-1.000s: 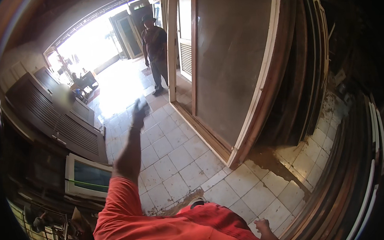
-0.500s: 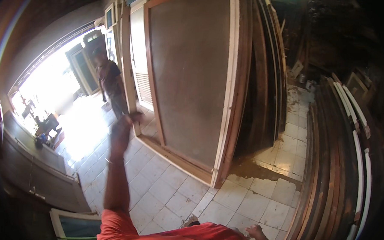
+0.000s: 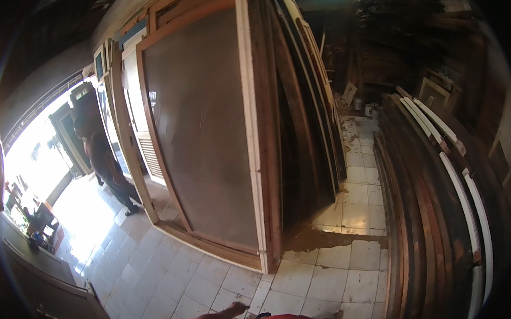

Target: The person marks a wooden board with a marker and square, saws into the wood, and then uses a hammer and chisel to carve out a section. They also use pliers to remove material from the wood.

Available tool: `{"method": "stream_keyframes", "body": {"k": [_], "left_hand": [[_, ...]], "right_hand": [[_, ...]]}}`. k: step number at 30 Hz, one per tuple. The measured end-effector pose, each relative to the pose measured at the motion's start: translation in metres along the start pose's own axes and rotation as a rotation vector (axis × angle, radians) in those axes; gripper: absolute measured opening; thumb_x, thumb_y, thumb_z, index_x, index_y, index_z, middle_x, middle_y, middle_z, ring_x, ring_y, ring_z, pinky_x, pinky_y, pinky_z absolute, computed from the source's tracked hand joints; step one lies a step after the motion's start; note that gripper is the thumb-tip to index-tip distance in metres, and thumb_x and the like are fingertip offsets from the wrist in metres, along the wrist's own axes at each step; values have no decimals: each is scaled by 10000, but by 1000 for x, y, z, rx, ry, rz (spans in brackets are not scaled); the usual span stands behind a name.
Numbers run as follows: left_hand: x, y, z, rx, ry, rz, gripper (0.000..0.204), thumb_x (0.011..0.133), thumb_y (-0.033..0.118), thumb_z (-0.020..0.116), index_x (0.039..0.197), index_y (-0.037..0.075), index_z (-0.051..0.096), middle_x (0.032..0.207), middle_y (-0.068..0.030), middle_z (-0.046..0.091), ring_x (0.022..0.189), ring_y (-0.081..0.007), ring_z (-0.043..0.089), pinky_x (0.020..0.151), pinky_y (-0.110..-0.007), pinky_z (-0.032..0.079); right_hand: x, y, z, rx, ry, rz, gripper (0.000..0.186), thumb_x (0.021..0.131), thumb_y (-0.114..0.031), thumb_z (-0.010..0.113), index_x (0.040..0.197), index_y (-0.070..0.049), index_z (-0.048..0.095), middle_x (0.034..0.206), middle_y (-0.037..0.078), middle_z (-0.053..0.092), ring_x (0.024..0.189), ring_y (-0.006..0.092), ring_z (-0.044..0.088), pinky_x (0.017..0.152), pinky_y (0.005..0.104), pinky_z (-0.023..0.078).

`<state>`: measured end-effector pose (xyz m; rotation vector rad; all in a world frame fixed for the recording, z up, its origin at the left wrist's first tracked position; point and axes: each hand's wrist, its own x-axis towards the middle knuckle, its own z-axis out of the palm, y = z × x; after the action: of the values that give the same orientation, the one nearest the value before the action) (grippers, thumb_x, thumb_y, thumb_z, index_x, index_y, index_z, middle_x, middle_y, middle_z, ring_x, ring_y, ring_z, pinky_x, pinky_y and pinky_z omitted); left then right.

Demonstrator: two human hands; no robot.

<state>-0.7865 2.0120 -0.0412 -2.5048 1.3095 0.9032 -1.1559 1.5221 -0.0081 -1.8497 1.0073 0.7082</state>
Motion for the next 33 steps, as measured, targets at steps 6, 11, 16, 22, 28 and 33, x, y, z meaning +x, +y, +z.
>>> {"method": "stream_keyframes", "body": {"k": [6, 11, 16, 22, 28, 33], "left_hand": [[-21, 17, 4, -295, 101, -82, 406, 1069, 485, 421, 1170, 204, 696, 895, -58, 712, 765, -224, 698, 649, -410, 564], [11, 72, -18, -357, -34, -304, 376, 1066, 446, 442, 1219, 223, 703, 946, -71, 729, 734, -259, 699, 643, -446, 561], [126, 165, -81, -1023, 75, -663, 396, 1026, 458, 537, 991, 109, 721, 934, -74, 722, 688, -271, 682, 619, -470, 541], [238, 240, -198, -834, 518, -182, 427, 1015, 444, 606, 1192, 70, 710, 1212, -143, 703, 1088, -271, 681, 964, -376, 543], [297, 237, -260, -1431, 386, -288, 269, 1020, 354, 603, 1146, 141, 710, 1067, -29, 726, 863, -138, 648, 739, -344, 533], [363, 176, -218, -793, -11, -592, 331, 1025, 382, 554, 1247, 184, 701, 980, -97, 727, 797, -233, 696, 672, -379, 566]], "right_hand": [[20, 34, -56, 115, -1, 47, 370, 897, -390, 703, 809, -33, 664, 669, 105, 640, 561, 224, 656, 589, 393, 577], [77, 62, -132, 202, -19, 49, 405, 921, -399, 665, 793, -15, 664, 666, 108, 661, 519, 216, 658, 567, 367, 589], [147, 74, -220, 67, 33, -114, 449, 920, -395, 613, 737, 12, 668, 636, 125, 658, 496, 223, 670, 544, 356, 589], [193, 39, -320, 250, 47, -120, 405, 917, -397, 619, 808, -19, 712, 687, 107, 707, 567, 212, 682, 598, 375, 578], [303, 26, -392, -76, 80, -464, 392, 937, -376, 669, 1042, 0, 698, 722, 86, 686, 547, 200, 642, 551, 375, 546], [286, -71, -485, 630, 192, -13, 596, 870, -273, 795, 1313, 77, 607, 758, 107, 667, 600, 147, 613, 489, 302, 480]]}}
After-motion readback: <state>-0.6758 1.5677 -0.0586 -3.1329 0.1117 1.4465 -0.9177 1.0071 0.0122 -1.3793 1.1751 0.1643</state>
